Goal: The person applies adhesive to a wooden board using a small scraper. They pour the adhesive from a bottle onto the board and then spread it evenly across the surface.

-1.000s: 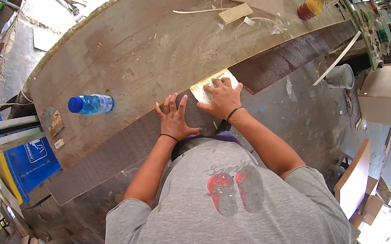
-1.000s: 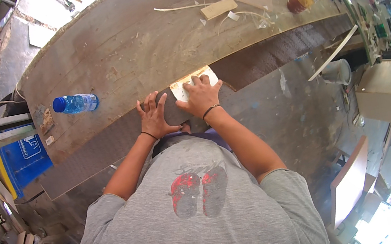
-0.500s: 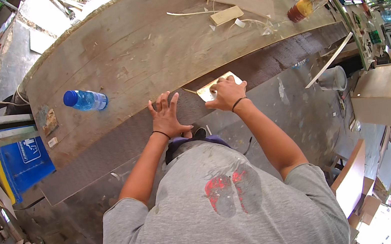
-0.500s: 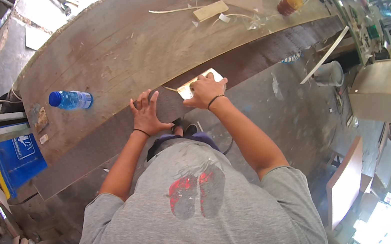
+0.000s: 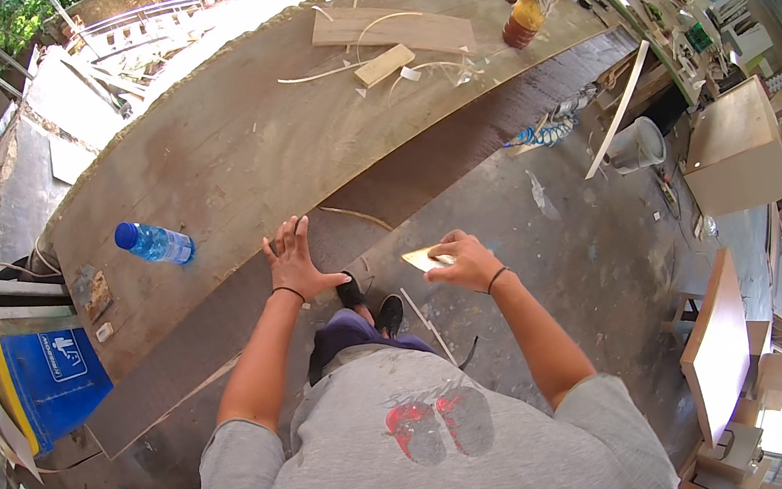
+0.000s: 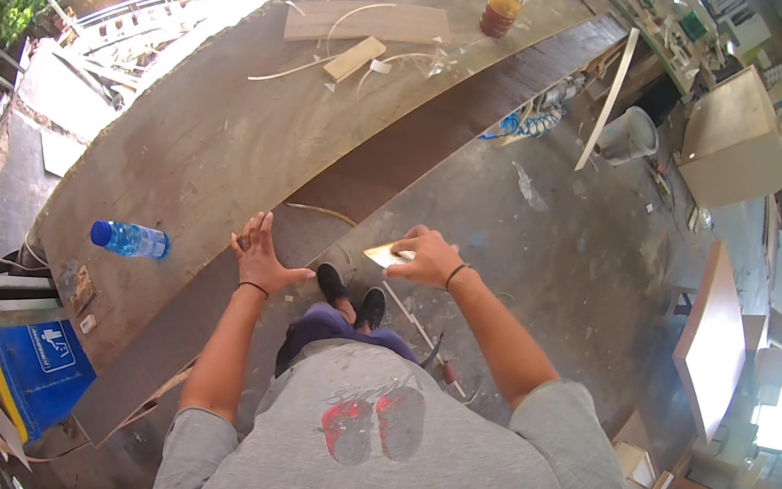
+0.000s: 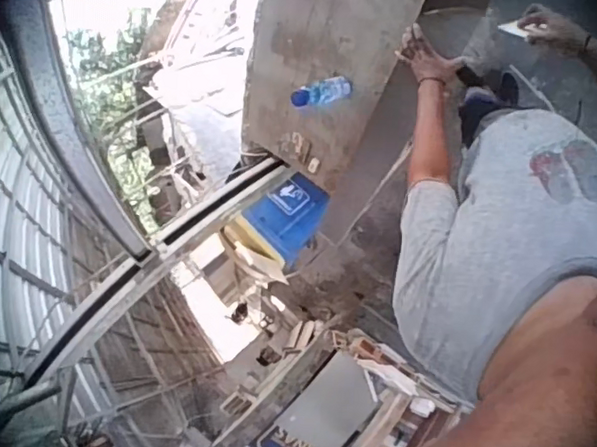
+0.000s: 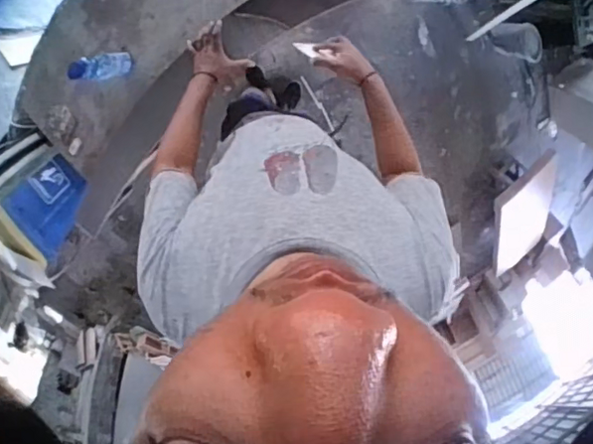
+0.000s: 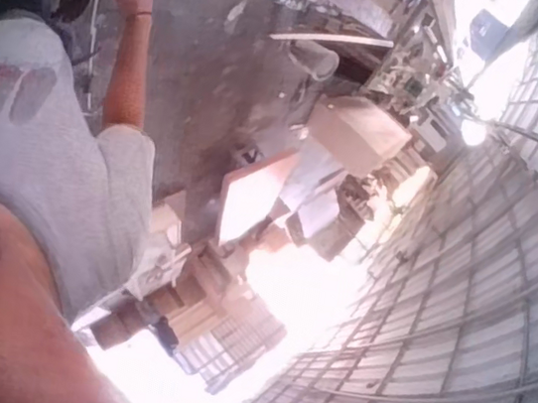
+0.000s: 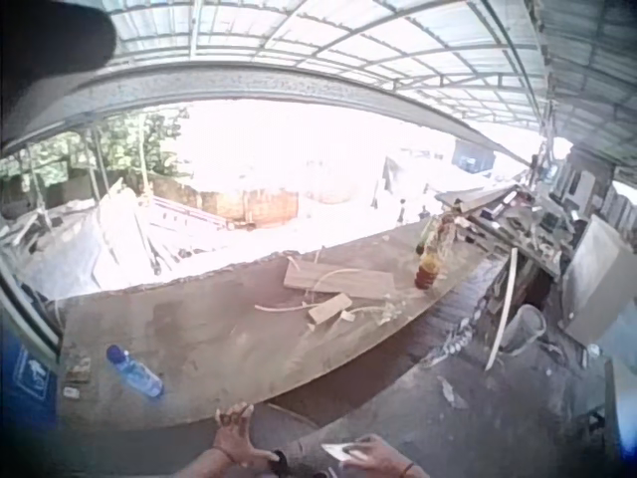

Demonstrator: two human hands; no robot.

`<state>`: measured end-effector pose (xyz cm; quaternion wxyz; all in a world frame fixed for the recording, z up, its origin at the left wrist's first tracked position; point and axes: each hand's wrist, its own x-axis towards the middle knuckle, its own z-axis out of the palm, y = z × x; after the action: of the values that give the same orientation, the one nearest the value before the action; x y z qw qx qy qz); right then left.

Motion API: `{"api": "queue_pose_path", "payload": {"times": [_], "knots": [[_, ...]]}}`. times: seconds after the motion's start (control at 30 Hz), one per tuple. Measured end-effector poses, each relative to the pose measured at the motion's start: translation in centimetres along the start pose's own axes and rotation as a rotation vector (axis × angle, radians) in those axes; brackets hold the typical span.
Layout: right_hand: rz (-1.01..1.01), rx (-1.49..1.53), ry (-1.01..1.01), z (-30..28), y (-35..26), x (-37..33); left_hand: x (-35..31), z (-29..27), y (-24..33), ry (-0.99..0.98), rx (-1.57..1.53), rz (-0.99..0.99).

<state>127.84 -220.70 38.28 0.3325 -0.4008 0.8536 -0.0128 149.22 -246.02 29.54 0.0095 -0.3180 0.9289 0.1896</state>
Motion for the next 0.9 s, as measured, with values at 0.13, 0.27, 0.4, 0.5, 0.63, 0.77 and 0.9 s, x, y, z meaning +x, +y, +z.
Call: {"api": "queue_pose_path", "payload": {"times": [0.13, 0.27, 0.4, 0.5, 0.63, 0.77, 0.9], "knots": [[-0.267, 0.854, 0.09, 1.4, 0.9, -1.4, -0.4, -0.4, -1.2, -0.029, -0.031, 0.066], [-0.462, 1.911, -0.244, 2.3, 0.5, -2.5, -1.4, -0.9, -3.5, -0.017, -0.02, 0.191], [-0.654, 2.251, -0.148, 2.5, -3.6, -2.5, -4.5, -2.9, -6.4, -0.1, 0.18, 0.185], [-0.649, 2.327, -0.085, 3.8, -6.5, -1.0, -6.8, -5.3, -8.1, -0.242, 0.187, 0.07], [-0.623, 2.163, -0.148, 3.4, -10.5, 0.6, -8.6, -6.7, -9.6, -0.237, 0.101, 0.022], [-0.481, 0.999, 0.35, 2.3, -14.0, 2.9, -8.6, -6.2, -10.4, -0.159, 0.029, 0.089], [-0.359, 0.142, 0.507, 3.5, -17.3, 4.0, -8.8, -4.9, -11.6, -0.043, 0.036, 0.16]]}}
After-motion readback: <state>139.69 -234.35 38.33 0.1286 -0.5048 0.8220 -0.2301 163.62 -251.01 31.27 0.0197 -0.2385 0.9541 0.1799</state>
